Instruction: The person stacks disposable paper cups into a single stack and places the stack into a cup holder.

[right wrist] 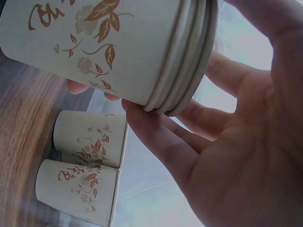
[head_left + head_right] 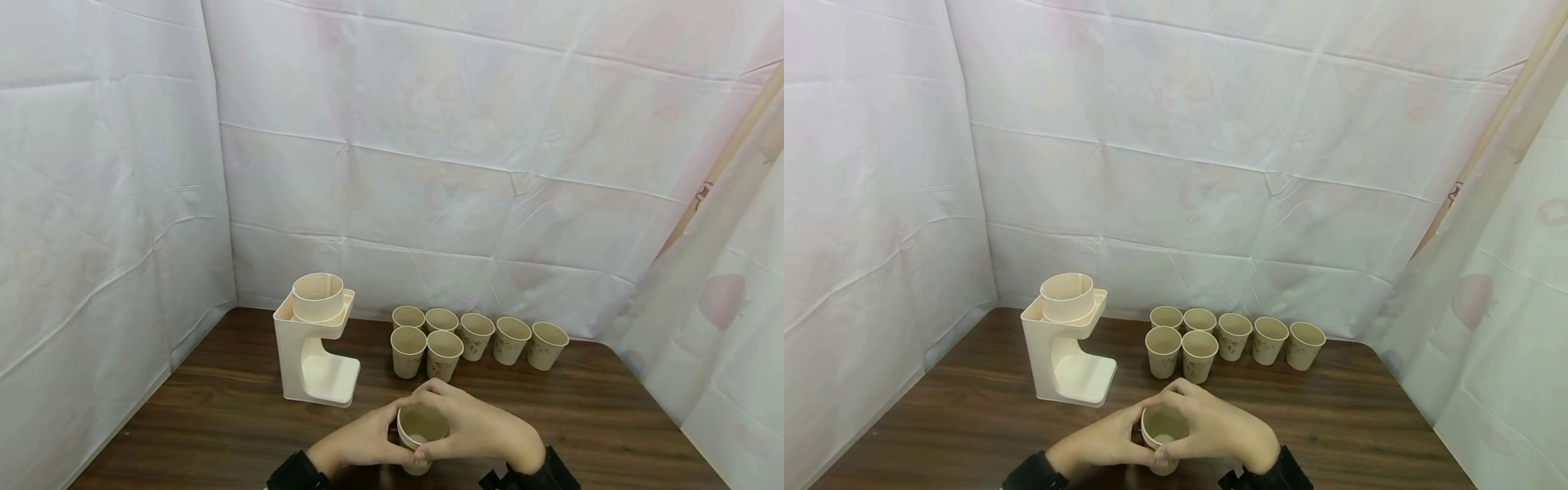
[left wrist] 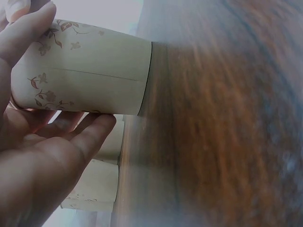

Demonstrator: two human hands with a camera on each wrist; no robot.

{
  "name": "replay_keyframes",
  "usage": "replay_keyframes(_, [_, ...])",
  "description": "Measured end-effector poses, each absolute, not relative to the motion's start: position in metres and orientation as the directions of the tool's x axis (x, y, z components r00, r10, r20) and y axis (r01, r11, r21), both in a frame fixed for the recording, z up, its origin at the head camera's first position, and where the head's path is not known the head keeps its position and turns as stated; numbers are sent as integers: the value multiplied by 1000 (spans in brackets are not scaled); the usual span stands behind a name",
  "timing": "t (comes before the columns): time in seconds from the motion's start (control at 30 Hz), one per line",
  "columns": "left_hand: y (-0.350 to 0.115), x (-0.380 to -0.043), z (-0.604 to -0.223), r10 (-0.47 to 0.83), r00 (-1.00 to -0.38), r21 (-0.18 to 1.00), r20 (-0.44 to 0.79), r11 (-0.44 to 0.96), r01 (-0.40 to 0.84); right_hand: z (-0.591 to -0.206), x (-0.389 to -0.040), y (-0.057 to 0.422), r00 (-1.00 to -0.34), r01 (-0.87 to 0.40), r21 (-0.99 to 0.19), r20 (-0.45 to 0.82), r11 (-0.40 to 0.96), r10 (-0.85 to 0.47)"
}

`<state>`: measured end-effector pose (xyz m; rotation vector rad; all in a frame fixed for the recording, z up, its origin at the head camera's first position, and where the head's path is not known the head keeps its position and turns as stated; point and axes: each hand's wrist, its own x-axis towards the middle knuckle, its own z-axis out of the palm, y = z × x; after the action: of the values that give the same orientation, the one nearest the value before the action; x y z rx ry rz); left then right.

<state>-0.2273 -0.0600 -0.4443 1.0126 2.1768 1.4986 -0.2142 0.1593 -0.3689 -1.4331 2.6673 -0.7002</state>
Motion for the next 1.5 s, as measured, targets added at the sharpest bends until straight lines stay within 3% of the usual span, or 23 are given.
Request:
replay_keyframes(0.3, [-59, -227, -446, 704, -696, 892, 140, 215, 397, -369, -214, 159, -568, -797, -376, 196, 473, -800])
replay_keyframes(0.47, [-57, -229, -446, 714, -677, 874, 179, 201, 443, -368, -218, 162, -589, -785, -374, 205, 494, -781])
replay_keyframes(0.73, [-57, -228, -445, 713, -677, 893, 184, 166, 418, -363, -225, 168, -647, -757, -346, 272, 555, -712])
replay_keyframes(1.0, [-57, -228, -445, 710, -679, 903, 186, 149, 403, -364, -232, 172, -624, -781, -297, 361, 549, -693])
replay_keyframes(1.33, [-56, -226, -445, 701, -685, 878, 196, 185, 441, -367, -237, 178, -707, -706, -326, 359, 628, -609])
replay_keyframes(1.5, [-55, -226, -445, 709, -675, 881, 206, 166, 444, -368, -244, 180, -713, -696, -305, 406, 651, -572])
